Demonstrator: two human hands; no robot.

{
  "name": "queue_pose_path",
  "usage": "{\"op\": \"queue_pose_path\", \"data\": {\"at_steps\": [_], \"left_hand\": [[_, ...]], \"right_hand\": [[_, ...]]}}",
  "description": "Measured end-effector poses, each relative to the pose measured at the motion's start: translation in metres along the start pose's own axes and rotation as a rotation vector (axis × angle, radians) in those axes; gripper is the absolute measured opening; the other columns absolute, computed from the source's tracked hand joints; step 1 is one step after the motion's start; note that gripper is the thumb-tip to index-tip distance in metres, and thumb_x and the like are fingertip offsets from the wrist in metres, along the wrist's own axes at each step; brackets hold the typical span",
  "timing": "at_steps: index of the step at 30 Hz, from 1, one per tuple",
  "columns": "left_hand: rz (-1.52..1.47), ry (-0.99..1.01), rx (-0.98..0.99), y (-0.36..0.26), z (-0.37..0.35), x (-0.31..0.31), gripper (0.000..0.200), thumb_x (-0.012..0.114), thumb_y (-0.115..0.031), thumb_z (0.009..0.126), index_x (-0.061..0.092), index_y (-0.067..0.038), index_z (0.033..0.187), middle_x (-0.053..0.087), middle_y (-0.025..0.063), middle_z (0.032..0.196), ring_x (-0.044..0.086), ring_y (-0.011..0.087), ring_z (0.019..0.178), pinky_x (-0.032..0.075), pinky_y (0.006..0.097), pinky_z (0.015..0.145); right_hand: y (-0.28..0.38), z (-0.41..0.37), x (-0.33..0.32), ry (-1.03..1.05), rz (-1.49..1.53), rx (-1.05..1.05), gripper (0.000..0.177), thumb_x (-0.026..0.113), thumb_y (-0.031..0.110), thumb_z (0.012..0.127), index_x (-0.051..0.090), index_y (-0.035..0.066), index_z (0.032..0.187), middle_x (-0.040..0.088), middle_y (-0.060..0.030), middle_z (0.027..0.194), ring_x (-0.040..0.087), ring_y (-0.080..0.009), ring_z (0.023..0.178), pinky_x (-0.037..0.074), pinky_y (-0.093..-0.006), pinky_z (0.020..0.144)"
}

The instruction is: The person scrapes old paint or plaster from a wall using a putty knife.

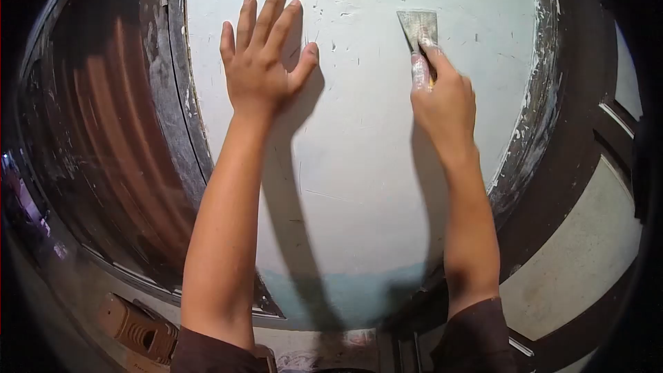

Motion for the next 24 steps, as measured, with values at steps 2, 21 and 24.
{"op": "queue_pose_path", "data": {"at_steps": [2, 21, 24], "left_hand": [[-0.019, 0.004, 0.011, 0.003, 0.000, -0.001, 0.062, 0.067, -0.044, 0.090, 0.059, -0.032, 0.150, 0.048, -0.0055, 0.165, 0.038, 0.0247, 0.155, 0.023, 0.0533, 0.125], [-0.061, -0.030, -0.034, 0.001, -0.003, -0.003, 0.057, 0.068, -0.037, 0.088, 0.065, -0.029, 0.144, 0.053, -0.0051, 0.160, 0.041, 0.0255, 0.153, 0.026, 0.0528, 0.125], [-0.045, -0.036, -0.012, 0.004, -0.003, -0.001, 0.057, 0.069, -0.037, 0.088, 0.065, -0.029, 0.144, 0.053, -0.0052, 0.160, 0.041, 0.0254, 0.153, 0.025, 0.0525, 0.125]], "right_hand": [[0.000, 0.018, 0.001, -0.006, 0.014, 0.018, 0.033, 0.058, 0.026, 0.103, 0.072, 0.015, 0.131, 0.074, -0.0245, 0.086, 0.070, -0.0486, 0.085, 0.055, -0.0569, 0.079], [0.010, -0.019, 0.003, 0.166, -0.080, 0.133, 0.031, 0.058, 0.028, 0.104, 0.069, 0.020, 0.132, 0.073, -0.0225, 0.080, 0.072, -0.0452, 0.082, 0.055, -0.0577, 0.075], [0.009, 0.001, 0.006, 0.021, -0.084, 0.012, 0.031, 0.057, 0.029, 0.105, 0.070, 0.020, 0.131, 0.074, -0.0226, 0.083, 0.072, -0.0459, 0.084, 0.056, -0.0575, 0.076]]}}
Point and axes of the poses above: each hand's wrist, its own z-axis towards the middle knuckle, its own x-axis out of the palm, y = z × x, the point moved 2 cm from there along z, towards the middle knuckle
